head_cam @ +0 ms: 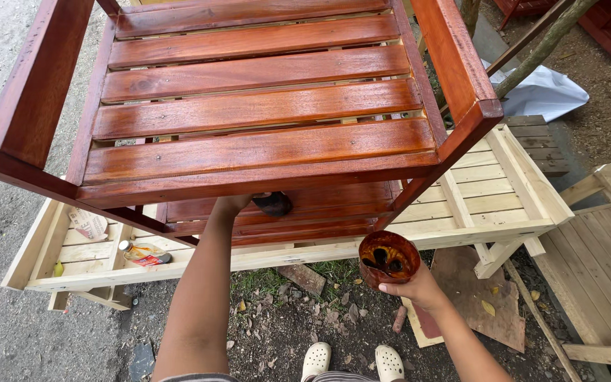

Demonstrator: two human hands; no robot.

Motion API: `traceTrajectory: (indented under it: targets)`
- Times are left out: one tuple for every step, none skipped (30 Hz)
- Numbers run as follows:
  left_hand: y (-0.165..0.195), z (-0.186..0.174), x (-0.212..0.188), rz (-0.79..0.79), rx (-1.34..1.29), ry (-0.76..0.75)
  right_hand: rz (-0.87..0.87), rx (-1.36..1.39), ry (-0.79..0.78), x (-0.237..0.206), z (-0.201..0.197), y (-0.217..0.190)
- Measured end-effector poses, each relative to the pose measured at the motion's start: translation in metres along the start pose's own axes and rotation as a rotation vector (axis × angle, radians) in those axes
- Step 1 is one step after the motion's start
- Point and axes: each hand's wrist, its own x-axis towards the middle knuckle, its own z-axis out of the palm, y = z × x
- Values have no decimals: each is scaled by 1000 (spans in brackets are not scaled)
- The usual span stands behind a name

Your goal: The person applies reddish-brown wood stain to a slatted wooden rack using a brush, holding a bowl of stain in the other hand. They brush the rails, sides and top surfaces of the rack, dipping the brush back into the bowl between passes to coat the wood evenly.

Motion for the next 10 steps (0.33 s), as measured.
traceTrajectory:
  targets:
    - [3,2,4,41,-13,-5,-5,-2,1,-2,0,1]
    - [7,7,9,112,92,37,-11,-3,3,-4,-1,2]
    - [12,17,15,182,199,75,-17,-3,6,-5,-1,3]
    - [15,25,19,253,307,112,-21,5,8,-6,-2,4]
    - [17,31,21,256,339,71,-23,11,11,-7,-3,6]
    - [18,40,23,257,367,31,-24,16,15,-10,-5,8]
    - [17,49,24,259,396,-10,-12,18,19,-13,-7,10]
    - [16,58,24,329,505,112,-2,21,23,-15,-8,12]
    - [14,69,25,402,613,236,5,22,28,-14,-11,14]
    - [11,80,24,476,718,359,-1,17,29,-14,-12,16]
